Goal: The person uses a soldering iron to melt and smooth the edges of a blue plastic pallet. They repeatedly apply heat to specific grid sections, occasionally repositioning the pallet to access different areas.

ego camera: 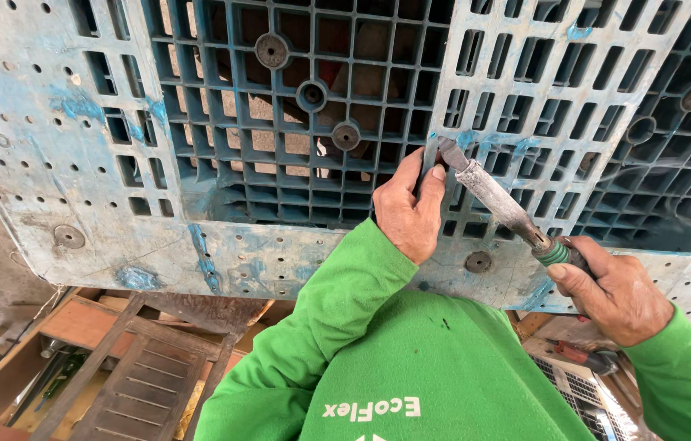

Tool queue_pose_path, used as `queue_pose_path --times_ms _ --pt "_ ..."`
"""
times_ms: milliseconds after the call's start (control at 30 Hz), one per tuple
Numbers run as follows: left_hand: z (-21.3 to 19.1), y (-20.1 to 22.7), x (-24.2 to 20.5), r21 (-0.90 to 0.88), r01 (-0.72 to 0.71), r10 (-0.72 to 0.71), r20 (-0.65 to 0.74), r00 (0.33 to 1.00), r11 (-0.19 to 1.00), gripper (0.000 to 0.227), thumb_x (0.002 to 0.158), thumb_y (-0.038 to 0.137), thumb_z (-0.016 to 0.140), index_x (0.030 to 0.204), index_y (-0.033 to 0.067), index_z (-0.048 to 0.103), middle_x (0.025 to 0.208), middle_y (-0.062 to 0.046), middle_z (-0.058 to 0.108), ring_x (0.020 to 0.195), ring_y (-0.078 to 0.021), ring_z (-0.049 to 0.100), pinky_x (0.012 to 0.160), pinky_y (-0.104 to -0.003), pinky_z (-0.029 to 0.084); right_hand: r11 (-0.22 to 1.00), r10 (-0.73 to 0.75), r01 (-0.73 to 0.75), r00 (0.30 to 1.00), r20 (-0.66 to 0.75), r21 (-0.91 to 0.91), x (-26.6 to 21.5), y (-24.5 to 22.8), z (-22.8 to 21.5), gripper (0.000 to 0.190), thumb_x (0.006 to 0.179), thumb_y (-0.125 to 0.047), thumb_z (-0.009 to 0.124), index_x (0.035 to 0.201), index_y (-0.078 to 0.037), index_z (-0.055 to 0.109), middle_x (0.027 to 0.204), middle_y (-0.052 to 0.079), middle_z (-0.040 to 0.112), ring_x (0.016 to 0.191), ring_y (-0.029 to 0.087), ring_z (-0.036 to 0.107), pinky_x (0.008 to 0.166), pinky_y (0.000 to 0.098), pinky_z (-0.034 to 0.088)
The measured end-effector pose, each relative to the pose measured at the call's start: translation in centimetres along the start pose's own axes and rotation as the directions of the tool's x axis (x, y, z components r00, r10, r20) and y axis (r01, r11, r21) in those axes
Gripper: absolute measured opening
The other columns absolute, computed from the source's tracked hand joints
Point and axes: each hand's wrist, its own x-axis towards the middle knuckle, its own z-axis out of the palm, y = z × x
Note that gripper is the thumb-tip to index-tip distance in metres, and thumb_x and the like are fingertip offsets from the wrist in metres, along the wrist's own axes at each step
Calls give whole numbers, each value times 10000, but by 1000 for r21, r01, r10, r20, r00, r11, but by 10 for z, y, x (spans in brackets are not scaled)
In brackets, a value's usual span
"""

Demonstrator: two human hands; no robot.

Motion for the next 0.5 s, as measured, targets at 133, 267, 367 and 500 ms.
queue_pose_path --times_ms 133,267,367,500 --pt "0 0 -1 4 -52 52 2 999 999 273 1058 134 591 1301 19 639 749 -4 618 635 -30 510 569 -235 472 994 21 -16 999 46 -107 5 2 -11 401 941 -459 598 1051 -75 634 566 96 607 476 233 607 455 404 499" --pt "-1 1 -1 -21 -16 16 14 1000 1000 290 1050 133 586 1311 14 634 713 -1 591 613 -28 485 541 -234 443 989 49 -41 997 54 -141 14 3 -19 421 922 -487 588 1029 -82 633 588 114 602 510 274 617 480 441 505" --pt "-1 2 0 -23 2 -1 16 1000 1000 301 1046 133 586 1319 12 629 705 7 598 600 -23 489 530 -234 442 986 -6 15 998 55 -166 19 3 -23 435 923 -502 582 992 -75 621 603 99 619 517 271 620 484 438 500" --pt "-2 2 -1 6 -22 22 6 1000 1000 301 1058 135 591 1326 4 637 718 9 587 624 -24 481 550 -232 445 978 30 -14 997 75 -210 21 3 -24 458 934 -543 579 1002 -91 609 547 128 577 482 293 590 468 467 473"
